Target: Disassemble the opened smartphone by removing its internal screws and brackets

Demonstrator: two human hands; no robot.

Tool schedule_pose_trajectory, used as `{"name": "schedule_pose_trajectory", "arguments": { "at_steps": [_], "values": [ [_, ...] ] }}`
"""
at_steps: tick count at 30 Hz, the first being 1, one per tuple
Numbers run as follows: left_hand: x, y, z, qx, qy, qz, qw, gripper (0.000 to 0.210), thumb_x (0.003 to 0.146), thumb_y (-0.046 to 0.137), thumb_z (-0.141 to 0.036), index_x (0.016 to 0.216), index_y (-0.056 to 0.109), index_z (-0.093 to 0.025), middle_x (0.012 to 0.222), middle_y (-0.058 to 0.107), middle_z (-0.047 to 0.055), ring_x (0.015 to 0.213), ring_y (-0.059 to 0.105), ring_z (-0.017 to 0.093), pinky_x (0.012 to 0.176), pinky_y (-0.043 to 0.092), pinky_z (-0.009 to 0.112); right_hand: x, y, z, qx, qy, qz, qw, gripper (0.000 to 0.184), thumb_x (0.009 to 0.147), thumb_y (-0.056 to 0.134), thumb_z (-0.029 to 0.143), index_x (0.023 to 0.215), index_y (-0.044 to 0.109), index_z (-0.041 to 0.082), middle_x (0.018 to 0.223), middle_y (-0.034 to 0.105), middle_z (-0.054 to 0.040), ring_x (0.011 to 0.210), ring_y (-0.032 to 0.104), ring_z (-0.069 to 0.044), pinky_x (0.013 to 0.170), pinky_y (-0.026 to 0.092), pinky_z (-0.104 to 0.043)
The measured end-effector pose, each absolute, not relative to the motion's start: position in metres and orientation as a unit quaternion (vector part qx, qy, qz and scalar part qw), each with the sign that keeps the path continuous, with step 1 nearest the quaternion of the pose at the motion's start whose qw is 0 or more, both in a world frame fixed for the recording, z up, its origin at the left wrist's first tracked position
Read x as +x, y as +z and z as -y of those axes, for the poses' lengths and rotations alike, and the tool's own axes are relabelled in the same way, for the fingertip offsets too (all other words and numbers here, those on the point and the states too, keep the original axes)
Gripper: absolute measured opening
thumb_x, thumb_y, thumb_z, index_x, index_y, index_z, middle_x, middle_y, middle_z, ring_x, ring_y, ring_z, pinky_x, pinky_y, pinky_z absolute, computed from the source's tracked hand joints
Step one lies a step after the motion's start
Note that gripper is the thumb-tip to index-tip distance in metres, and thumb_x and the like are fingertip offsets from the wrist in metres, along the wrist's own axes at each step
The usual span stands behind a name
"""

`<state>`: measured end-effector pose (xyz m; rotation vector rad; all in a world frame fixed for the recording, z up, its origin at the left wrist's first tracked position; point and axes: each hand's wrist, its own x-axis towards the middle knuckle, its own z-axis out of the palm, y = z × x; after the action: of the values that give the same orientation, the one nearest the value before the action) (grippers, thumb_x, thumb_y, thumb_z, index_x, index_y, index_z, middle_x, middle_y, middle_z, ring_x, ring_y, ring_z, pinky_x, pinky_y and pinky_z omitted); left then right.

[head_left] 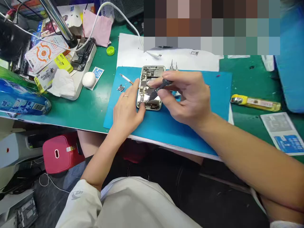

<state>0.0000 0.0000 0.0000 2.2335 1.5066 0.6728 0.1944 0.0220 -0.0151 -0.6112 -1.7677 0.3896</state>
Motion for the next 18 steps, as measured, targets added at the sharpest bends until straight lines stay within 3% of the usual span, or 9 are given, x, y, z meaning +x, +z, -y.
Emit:
{"name": "schedule_pose_trajectory", "arguments": {
  "at_steps": [5,11,18],
  "values": [
    [-0.0010,-0.0024,-0.0004,0.793,0.246,-0.529,0.179,0.069,0.101,0.054,-0.020,0.167,0.032,-0.019,0.163,0.055,0.012,0.141,0.060,0.030,0.119,0.050,0.043,0.1944,-0.0220,-0.0267,-0.275,0.170,0.743,0.586,0.062,0.094,0.079,0.017,0.148,0.058,0.040,0.132,0.075,0.0001,0.104,0.082,-0.016,0.085,0.074,-0.030],
    [-0.0012,-0.0038,0.0005,0.788,0.258,-0.528,0.181,0.070,0.101,0.053,-0.020,0.168,0.032,-0.023,0.163,0.056,0.011,0.138,0.062,0.031,0.116,0.052,0.045,0.1957,-0.0188,-0.0261,-0.258,0.148,0.758,0.580,0.065,0.098,0.067,0.010,0.156,0.052,0.035,0.135,0.074,-0.0027,0.115,0.080,-0.018,0.089,0.073,-0.031],
    [-0.0018,-0.0067,-0.0002,0.789,0.269,-0.521,0.182,0.070,0.102,0.052,-0.021,0.168,0.029,-0.025,0.164,0.056,0.010,0.134,0.064,0.030,0.119,0.051,0.046,0.1981,-0.0182,-0.0286,-0.273,0.120,0.774,0.558,0.065,0.095,0.078,0.024,0.153,0.054,0.041,0.130,0.076,-0.0018,0.107,0.077,-0.021,0.079,0.072,-0.036]
  ]
}}
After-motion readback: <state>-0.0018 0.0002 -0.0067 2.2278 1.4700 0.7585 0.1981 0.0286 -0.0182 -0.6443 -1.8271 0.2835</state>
